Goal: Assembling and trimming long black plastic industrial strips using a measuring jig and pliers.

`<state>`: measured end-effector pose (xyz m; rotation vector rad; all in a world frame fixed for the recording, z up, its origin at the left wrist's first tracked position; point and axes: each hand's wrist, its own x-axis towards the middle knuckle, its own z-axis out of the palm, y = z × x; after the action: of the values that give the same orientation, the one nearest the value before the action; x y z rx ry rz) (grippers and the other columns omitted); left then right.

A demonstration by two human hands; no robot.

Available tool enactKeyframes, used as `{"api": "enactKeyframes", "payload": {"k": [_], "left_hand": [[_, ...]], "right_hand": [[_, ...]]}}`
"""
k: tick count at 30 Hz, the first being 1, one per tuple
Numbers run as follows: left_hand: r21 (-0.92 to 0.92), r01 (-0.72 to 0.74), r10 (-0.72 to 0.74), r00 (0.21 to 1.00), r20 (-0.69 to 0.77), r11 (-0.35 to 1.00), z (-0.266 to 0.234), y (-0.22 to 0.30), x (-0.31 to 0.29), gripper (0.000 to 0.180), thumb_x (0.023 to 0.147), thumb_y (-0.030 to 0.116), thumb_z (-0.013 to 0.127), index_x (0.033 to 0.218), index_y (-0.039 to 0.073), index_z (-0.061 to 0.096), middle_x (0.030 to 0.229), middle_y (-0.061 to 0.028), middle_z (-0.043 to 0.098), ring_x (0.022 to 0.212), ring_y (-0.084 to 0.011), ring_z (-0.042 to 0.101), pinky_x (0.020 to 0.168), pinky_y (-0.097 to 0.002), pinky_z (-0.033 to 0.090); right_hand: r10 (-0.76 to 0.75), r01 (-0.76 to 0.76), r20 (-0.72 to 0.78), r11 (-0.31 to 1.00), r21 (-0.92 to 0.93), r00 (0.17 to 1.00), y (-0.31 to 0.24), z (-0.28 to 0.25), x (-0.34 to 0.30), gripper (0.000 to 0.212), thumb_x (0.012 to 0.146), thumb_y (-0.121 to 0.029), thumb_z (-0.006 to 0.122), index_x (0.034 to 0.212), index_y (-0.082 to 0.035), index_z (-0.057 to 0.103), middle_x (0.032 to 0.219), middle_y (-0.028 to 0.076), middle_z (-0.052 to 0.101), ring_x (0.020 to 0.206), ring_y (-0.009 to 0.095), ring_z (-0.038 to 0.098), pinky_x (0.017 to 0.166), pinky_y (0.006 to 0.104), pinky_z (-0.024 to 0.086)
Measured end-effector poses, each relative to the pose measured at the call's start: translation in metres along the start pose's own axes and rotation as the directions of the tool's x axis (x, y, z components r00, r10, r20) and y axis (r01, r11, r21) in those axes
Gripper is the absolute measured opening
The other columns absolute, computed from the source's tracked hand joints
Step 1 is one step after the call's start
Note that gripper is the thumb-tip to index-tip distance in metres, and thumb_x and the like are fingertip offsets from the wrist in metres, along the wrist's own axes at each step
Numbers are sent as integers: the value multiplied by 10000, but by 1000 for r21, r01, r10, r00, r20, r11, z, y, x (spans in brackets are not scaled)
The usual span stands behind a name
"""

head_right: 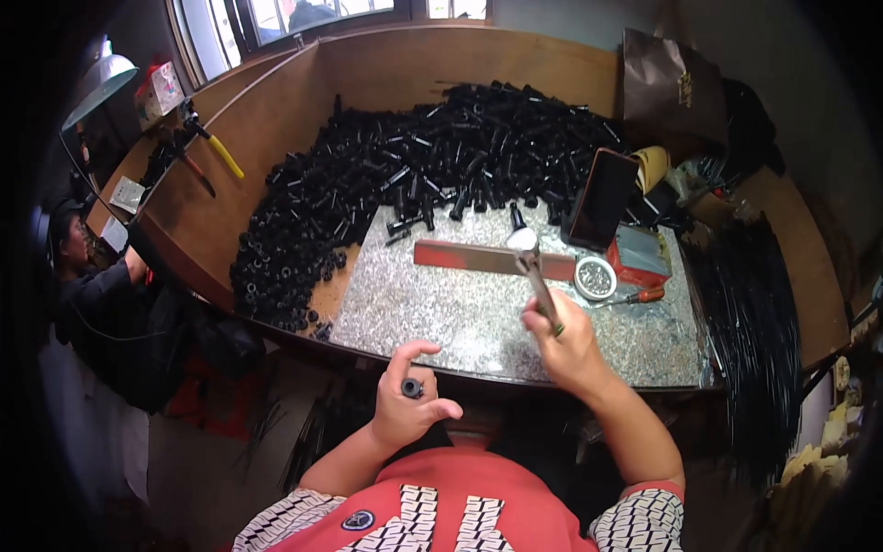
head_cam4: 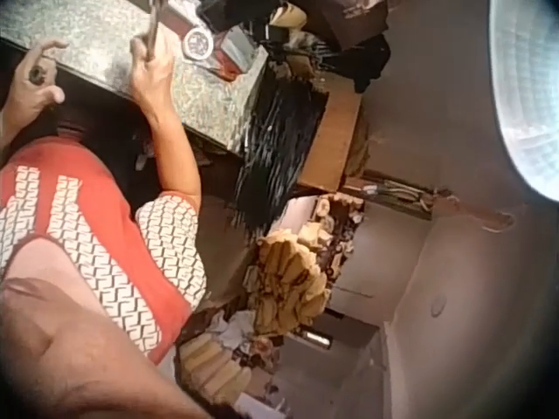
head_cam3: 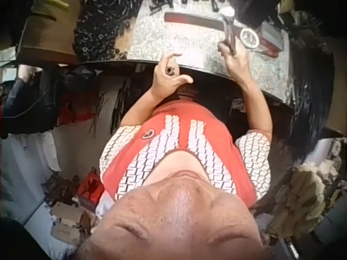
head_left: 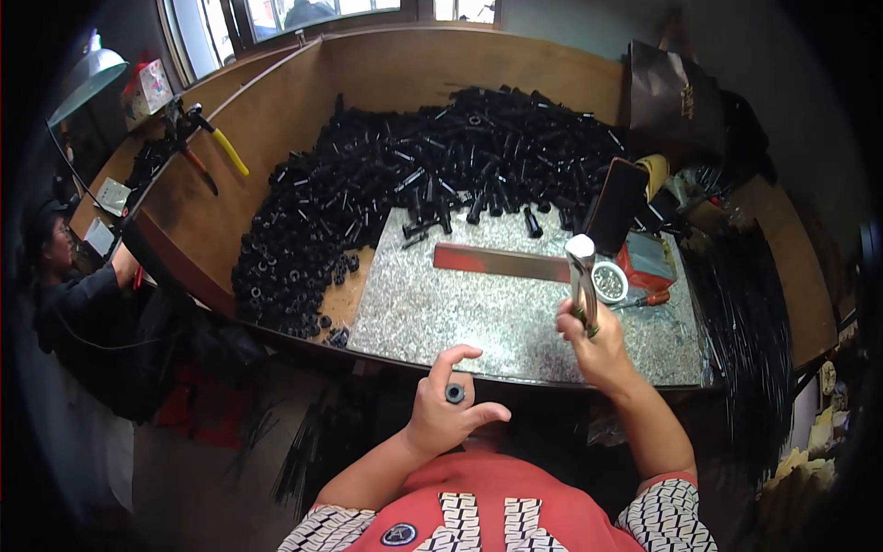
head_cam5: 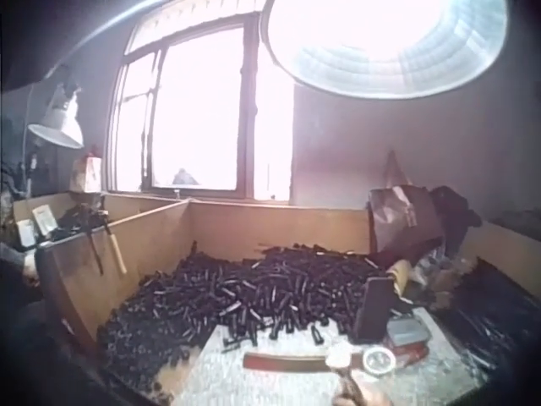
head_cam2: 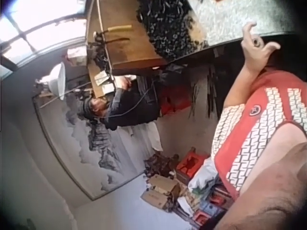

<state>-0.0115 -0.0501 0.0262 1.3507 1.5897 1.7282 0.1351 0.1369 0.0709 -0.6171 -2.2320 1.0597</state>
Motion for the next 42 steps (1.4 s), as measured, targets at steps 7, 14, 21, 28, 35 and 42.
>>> {"api": "enactKeyframes", "payload": {"k": [7, 14, 21, 28, 35, 42], "left_hand": [[-2, -21, 21, 999, 34, 1000, 4, -5, 2, 766, 652, 311, 867, 1209, 44, 414, 522, 22, 468, 478, -33, 407, 465, -199, 346], [6, -157, 157, 987, 27, 988, 3, -4, 1, 765, 675, 267, 855, 1233, 42, 383, 651, -48, 620, 584, -81, 575, 542, -220, 454], [-132, -38, 46, 997, 64, 991, 4, -7, -3, 786, 677, 289, 853, 1253, 41, 379, 656, -71, 620, 596, -82, 576, 550, -224, 458], [-130, -54, 62, 996, 57, 990, 0, -5, -1, 811, 663, 327, 857, 1250, 41, 376, 662, -74, 622, 595, -84, 578, 553, -224, 460], [-167, 37, -24, 997, 77, 985, -1, -4, -3, 924, 618, 484, 791, 1255, -13, 343, 658, 32, 554, 615, -18, 495, 554, -161, 382], [-159, 0, 7, 999, 41, 987, 0, -10, -3, 862, 641, 405, 847, 1253, 34, 366, 625, -57, 602, 575, -91, 585, 537, -223, 449]], "right_hand": [[-179, 121, 180, 949, 291, 967, -36, 62, -34, 60, 861, -31, 598, 899, 2, 566, 881, 92, 569, 799, 174, 565, 696, 303, 470], [-213, 158, 164, 942, 295, 963, -32, 75, -40, 135, 800, -40, 659, 908, 5, 592, 804, 129, 559, 699, 284, 572, 625, 347, 456], [-201, 125, 187, 926, 357, 962, -31, 73, -42, 54, 841, -11, 604, 882, 10, 575, 870, 102, 586, 781, 186, 575, 703, 307, 466], [-244, 176, 165, 922, 345, 956, -32, 76, -41, 56, 839, -2, 606, 887, 16, 581, 867, 107, 588, 783, 179, 575, 688, 301, 462], [-229, 132, 196, 901, 412, 953, -31, 77, -41, 85, 827, 25, 606, 908, 8, 591, 872, 115, 595, 790, 195, 578, 698, 313, 464], [-273, 194, 181, 912, 360, 945, -22, 79, -42, 103, 830, 18, 619, 923, -10, 588, 871, 119, 596, 807, 201, 577, 706, 316, 467]]}}
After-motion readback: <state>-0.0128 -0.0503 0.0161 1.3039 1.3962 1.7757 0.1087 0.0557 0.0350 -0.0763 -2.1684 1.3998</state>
